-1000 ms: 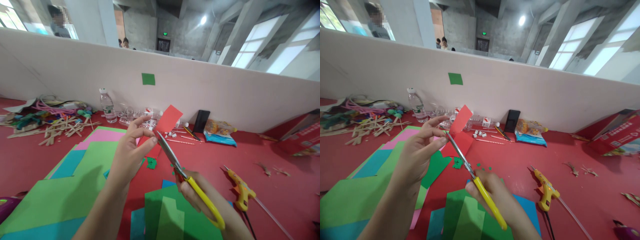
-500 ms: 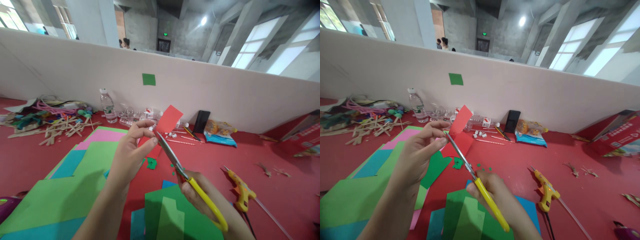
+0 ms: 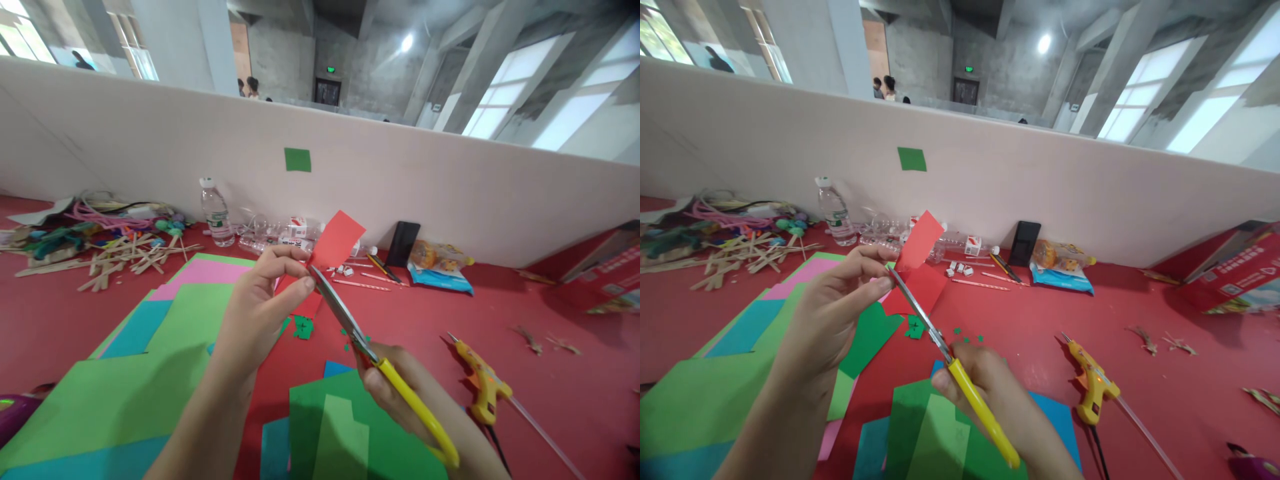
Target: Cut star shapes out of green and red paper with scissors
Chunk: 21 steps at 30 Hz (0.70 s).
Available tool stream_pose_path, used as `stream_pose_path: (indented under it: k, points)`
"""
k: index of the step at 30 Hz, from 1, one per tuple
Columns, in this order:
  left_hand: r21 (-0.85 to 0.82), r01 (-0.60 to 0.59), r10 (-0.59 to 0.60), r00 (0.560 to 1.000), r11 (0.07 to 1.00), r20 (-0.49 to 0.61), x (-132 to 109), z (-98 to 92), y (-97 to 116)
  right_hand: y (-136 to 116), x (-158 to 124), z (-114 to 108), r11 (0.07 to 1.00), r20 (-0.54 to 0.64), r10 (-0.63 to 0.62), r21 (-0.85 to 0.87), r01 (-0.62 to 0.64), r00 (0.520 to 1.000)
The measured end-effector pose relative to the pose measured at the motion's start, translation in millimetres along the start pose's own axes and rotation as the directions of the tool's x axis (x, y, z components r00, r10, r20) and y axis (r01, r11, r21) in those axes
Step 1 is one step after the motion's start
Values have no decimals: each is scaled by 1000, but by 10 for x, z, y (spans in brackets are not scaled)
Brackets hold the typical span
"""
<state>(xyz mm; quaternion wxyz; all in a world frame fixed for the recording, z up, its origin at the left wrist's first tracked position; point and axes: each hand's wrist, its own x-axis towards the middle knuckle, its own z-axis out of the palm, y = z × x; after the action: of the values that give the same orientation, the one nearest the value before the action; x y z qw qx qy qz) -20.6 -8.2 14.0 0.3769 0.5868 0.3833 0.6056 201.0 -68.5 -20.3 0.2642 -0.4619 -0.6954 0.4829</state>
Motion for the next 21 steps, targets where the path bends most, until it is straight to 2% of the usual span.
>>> stream_pose_path:
  k: [10, 21]
  points:
    - [-19, 11, -12, 1000, 1000, -8, 15, 5, -19, 21, 4, 7, 1000, -4, 4, -3, -4, 1000]
    - [-18, -13, 12, 1000, 1000, -17, -9, 68, -26, 81, 29, -5, 995, 23, -18, 100, 16, 1000]
